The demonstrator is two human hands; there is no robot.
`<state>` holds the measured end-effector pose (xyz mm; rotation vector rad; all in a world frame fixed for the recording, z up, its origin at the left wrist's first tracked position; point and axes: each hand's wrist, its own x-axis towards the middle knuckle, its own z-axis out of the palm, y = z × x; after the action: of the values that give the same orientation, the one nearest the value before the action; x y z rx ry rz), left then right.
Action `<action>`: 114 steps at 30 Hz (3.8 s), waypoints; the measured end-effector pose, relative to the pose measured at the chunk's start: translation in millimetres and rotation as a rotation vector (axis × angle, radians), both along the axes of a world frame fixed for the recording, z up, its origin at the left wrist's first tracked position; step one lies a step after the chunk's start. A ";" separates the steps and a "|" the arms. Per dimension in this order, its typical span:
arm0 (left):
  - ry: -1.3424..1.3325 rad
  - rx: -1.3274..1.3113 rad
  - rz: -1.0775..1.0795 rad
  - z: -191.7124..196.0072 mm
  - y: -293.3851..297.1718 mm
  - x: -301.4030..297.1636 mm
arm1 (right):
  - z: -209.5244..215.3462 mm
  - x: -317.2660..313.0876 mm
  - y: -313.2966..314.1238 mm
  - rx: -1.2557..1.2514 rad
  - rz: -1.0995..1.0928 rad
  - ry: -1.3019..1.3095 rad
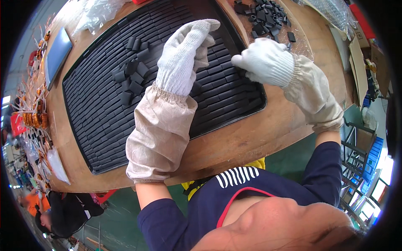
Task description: The person is assembling small black plastic components by hand. They pick up a cylindrical piece and a cap-like piece, fit them together, and place the assembled unit onto a black tray. This process is repeated continuously throughout the video.
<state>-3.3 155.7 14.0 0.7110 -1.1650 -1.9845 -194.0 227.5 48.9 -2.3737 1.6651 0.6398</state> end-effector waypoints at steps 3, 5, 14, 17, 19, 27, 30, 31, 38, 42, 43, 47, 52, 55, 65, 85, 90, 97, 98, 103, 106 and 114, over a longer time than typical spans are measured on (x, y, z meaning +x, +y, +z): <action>0.021 -0.006 -0.005 -0.3 1.5 -1.2 | 8.1 -6.5 -3.5 -0.013 0.136 -0.032; 0.028 -0.002 0.008 3.3 2.4 -0.1 | 20.3 -1.5 -2.3 -0.041 0.066 -0.029; 0.036 0.052 -0.032 6.5 8.8 1.0 | -3.2 -22.0 24.1 -0.062 -0.054 -0.310; 0.186 0.278 -0.131 -6.6 4.1 -5.8 | -0.6 -25.3 22.4 -0.192 -0.002 -0.417; 0.208 0.488 -0.101 -0.2 10.0 -9.3 | 9.3 -20.3 9.7 -0.499 0.115 -0.684; 0.341 0.429 -0.219 -1.6 16.3 -17.5 | -11.5 19.5 3.2 -0.848 0.153 -0.765; 0.393 0.472 -0.213 -12.5 9.8 -19.6 | -12.6 8.0 -5.3 -0.957 0.136 -0.781; 0.332 0.427 -0.185 -13.2 11.7 -20.4 | -10.8 2.1 -6.9 -0.983 0.123 -0.772; 0.127 0.238 -0.254 -5.4 15.3 -7.3 | 2.3 -24.0 -9.8 -0.981 0.129 -0.800; 0.095 0.209 -0.227 -6.5 9.0 -6.1 | 7.5 -39.6 -16.0 -0.888 0.063 -1.008; 0.097 0.201 -0.222 -6.0 7.4 -5.7 | 11.6 -51.8 -14.6 -0.850 -0.098 -0.920; 0.086 0.200 -0.073 -8.0 6.2 -4.6 | 36.5 -78.3 -11.1 -0.684 -0.315 -0.434; 0.056 0.196 -0.056 -11.0 5.9 -6.4 | 0.9 -92.1 -18.3 -0.554 -0.284 -0.348; 0.034 0.193 -0.089 -14.5 2.6 -4.2 | -18.2 -78.8 -21.1 -0.586 -0.261 -0.217; -0.233 0.023 -0.088 0.5 11.3 -8.8 | -9.9 -67.7 -17.7 -0.795 -0.071 -0.509; -0.299 -0.034 -0.158 1.0 17.3 -13.2 | 12.1 -47.0 -0.2 -0.731 0.135 -0.753; -0.694 -1.267 0.076 -25.7 27.4 -33.4 | 64.3 -56.6 17.9 -0.738 -0.064 -0.637; -0.840 -1.488 0.071 -32.6 36.6 -33.5 | 52.9 -78.0 14.5 -0.827 -0.106 -0.440; -0.845 -1.492 0.055 -31.1 37.2 -33.4 | 48.8 -83.3 10.6 -0.856 -0.128 -0.409; -0.864 -1.546 0.026 -25.7 41.6 -35.5 | 29.2 -97.1 -0.6 -0.714 -0.366 -0.123; -0.859 -1.503 0.042 -30.5 38.2 -26.1 | 3.1 -105.3 -18.5 -0.718 -0.249 -0.137; -0.805 -1.477 0.116 -25.1 29.9 -22.9 | -36.4 -112.4 -27.6 -0.610 -0.228 -0.078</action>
<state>-26.2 185.7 -11.1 0.6547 -2.4379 -0.2657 -306.4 199.9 12.5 -2.4568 2.2996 -0.0146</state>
